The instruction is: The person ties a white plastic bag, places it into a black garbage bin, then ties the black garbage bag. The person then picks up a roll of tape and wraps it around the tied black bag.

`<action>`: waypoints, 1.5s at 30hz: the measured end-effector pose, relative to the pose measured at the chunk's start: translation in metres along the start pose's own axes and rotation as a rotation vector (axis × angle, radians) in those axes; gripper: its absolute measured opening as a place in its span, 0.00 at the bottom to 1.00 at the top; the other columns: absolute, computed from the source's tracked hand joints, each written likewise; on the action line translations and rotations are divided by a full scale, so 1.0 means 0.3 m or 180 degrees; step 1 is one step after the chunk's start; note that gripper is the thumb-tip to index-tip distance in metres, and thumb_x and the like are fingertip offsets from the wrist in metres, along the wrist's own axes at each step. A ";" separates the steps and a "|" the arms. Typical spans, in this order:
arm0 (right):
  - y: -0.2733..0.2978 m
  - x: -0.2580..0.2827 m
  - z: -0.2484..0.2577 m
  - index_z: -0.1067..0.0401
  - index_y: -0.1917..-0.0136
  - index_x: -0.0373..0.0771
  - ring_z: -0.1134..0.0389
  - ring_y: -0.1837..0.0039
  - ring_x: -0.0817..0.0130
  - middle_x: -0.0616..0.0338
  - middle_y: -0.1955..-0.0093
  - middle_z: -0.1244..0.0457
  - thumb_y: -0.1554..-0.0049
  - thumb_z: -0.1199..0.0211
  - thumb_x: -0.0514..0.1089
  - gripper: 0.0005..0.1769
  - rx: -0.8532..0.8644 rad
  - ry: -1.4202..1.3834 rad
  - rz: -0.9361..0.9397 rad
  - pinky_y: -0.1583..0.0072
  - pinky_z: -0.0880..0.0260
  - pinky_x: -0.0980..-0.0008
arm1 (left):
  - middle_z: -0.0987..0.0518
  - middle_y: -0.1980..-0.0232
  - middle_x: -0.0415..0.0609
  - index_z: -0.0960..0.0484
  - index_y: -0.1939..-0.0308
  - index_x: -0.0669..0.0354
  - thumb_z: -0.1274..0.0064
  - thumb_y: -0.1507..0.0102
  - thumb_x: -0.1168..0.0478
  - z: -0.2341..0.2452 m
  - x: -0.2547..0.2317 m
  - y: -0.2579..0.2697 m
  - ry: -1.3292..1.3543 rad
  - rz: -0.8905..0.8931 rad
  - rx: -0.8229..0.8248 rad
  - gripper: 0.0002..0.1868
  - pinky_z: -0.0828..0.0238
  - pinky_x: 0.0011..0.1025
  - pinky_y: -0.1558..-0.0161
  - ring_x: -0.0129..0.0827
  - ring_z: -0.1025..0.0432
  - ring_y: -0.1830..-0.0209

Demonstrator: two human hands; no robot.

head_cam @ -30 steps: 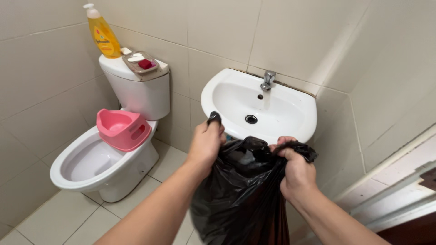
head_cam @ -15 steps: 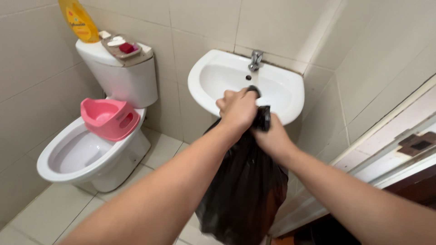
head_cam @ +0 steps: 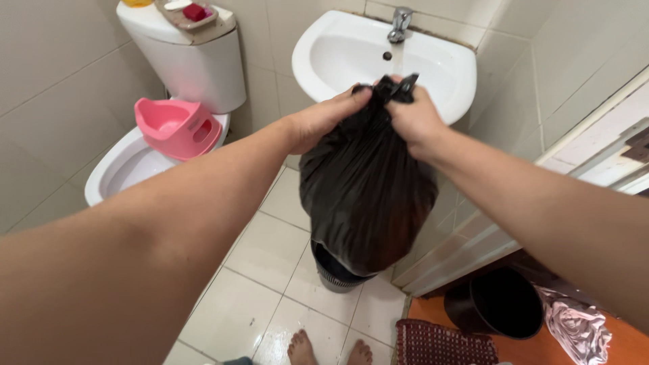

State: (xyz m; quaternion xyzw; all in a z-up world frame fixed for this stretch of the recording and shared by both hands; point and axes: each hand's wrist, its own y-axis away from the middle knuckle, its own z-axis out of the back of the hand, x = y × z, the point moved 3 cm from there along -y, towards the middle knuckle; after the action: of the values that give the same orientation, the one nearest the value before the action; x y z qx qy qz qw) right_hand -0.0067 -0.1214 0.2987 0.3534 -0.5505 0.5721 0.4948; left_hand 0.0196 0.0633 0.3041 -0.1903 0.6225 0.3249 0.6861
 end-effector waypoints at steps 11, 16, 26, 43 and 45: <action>0.080 0.123 0.072 0.28 0.40 0.37 0.30 0.41 0.71 0.62 0.45 0.32 0.41 0.35 0.34 0.15 0.0361 -0.0490 0.0209 0.38 0.28 0.71 | 0.15 0.44 0.53 0.20 0.42 0.57 0.49 0.36 0.40 0.028 -0.008 -0.004 -0.0215 -0.1017 -0.0670 0.28 0.24 0.38 0.42 0.39 0.21 0.45; 0.130 0.152 0.089 0.29 0.41 0.39 0.29 0.44 0.62 0.57 0.48 0.32 0.48 0.44 0.28 0.21 -0.0148 -0.1497 -0.0785 0.40 0.26 0.62 | 0.21 0.39 0.54 0.19 0.41 0.58 0.52 0.29 0.43 0.023 -0.031 0.007 -0.1361 -0.1364 -0.1404 0.24 0.33 0.34 0.36 0.39 0.31 0.40; 0.102 0.091 0.089 0.32 0.57 0.36 0.33 0.42 0.52 0.48 0.46 0.32 0.47 0.55 0.34 0.10 -0.0143 -0.2800 -0.0474 0.31 0.30 0.48 | 0.24 0.38 0.53 0.35 0.30 0.52 0.58 0.31 0.48 -0.012 0.027 0.059 0.3545 -0.1349 -0.1445 0.27 0.25 0.51 0.44 0.47 0.27 0.42; 0.173 0.203 0.037 0.29 0.36 0.36 0.44 0.63 0.79 0.68 0.52 0.36 0.47 0.46 0.34 0.25 0.0743 -0.0253 -0.0073 0.60 0.47 0.75 | 0.20 0.44 0.47 0.27 0.36 0.61 0.62 0.26 0.50 -0.041 -0.060 0.033 0.1328 -0.1834 -0.2132 0.22 0.32 0.31 0.42 0.32 0.28 0.45; 0.181 0.201 -0.010 0.31 0.36 0.34 0.32 0.47 0.82 0.67 0.44 0.32 0.51 0.43 0.33 0.27 0.0937 0.0311 0.0399 0.44 0.32 0.78 | 0.21 0.44 0.43 0.28 0.36 0.59 0.61 0.28 0.50 -0.064 -0.096 0.012 0.1378 -0.1883 -0.2169 0.22 0.34 0.30 0.41 0.29 0.29 0.44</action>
State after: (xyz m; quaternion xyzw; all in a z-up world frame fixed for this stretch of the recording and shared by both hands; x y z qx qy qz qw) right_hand -0.0739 -0.1025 0.3402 0.3588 -0.4570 0.6928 0.4272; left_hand 0.0027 0.0472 0.3297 -0.6350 0.5285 0.2544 0.5027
